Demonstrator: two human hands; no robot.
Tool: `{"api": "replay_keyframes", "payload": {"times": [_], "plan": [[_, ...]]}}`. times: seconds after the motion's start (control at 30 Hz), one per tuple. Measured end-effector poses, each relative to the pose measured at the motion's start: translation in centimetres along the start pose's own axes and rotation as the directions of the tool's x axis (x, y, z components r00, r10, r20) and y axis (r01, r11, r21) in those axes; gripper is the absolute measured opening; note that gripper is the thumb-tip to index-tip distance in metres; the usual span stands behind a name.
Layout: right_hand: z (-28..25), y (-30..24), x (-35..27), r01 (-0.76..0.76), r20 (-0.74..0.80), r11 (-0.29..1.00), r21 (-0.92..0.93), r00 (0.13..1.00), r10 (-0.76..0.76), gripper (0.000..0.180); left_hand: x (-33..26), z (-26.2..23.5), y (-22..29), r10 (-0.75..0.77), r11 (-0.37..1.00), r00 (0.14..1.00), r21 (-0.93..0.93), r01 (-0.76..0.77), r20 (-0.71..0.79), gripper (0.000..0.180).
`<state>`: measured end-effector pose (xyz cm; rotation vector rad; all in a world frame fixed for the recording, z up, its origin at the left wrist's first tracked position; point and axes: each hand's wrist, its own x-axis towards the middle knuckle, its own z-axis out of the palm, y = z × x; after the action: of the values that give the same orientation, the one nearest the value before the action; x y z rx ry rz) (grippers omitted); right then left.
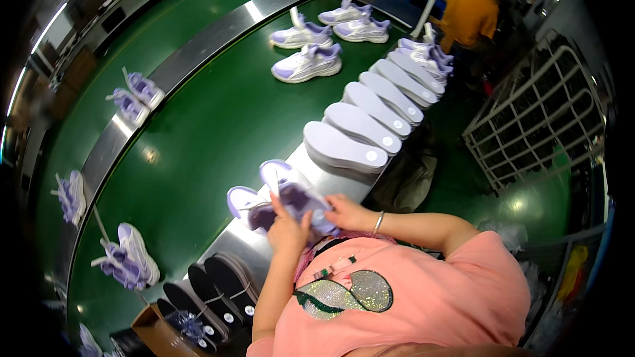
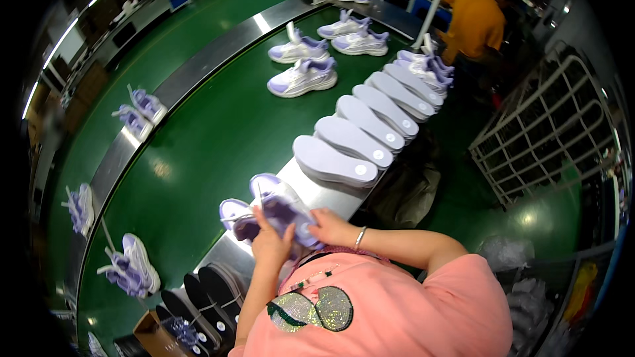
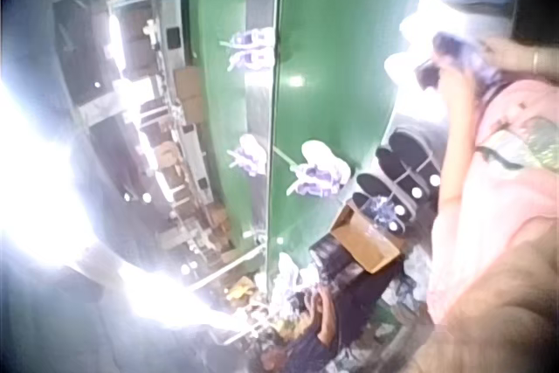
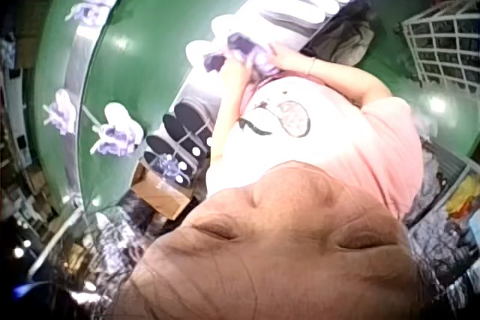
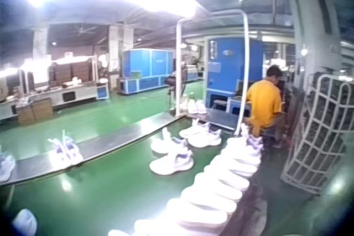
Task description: The person picks up insoles one at a time and slides them into the interior of purple sneakers, reaching inside to smooth them into place.
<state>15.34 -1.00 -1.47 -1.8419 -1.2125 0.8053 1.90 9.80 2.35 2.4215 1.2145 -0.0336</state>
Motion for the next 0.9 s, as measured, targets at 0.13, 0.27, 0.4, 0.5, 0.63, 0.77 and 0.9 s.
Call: {"api": "replay_keyframes", "payload": {"times": [0.13,0.27,0.4,0.5,0.63,0.77,0.9], "plan": [[-1.4,-2.2,0.9,-0.112,0.338,0.963,0.246,0.941,0.023,0.036,2.5,-0.7,-1.4,-0.045,0.999,0.994,-0.020,0.043,-0.102,0.075],[-3.4,-0.7,2.8,0.139,0.384,0.988,0.066,0.910,-0.154,0.033,6.6,-3.1,-4.0,0.047,0.995,0.951,0.103,-0.016,-0.305,0.073],[-8.9,-3.0,6.2,0.248,0.269,0.969,-0.014,0.934,-0.235,0.030,12.2,-8.6,-8.2,-0.155,0.975,0.891,0.081,0.208,-0.426,0.077],[-12.4,-2.1,11.2,0.322,0.240,0.938,-0.126,0.927,-0.287,0.023,13.2,-10.9,-8.2,-0.193,0.977,0.800,-0.032,0.213,-0.569,0.072],[-15.3,-1.0,19.5,0.189,0.019,0.961,-0.203,0.982,-0.189,0.020,10.4,-7.1,-10.9,-0.213,0.969,0.762,-0.233,0.084,-0.611,0.046],[-20.4,-5.0,27.0,0.228,-0.158,0.699,-0.678,0.883,-0.442,0.023,5.2,-9.4,-11.3,-0.239,0.933,0.938,-0.326,0.151,-0.249,0.039],[-27.5,11.5,38.2,-0.070,-0.189,0.464,-0.883,0.958,-0.215,0.037,6.7,8.2,-11.8,0.050,0.999,0.894,0.017,-0.047,-0.446,0.045]]}}
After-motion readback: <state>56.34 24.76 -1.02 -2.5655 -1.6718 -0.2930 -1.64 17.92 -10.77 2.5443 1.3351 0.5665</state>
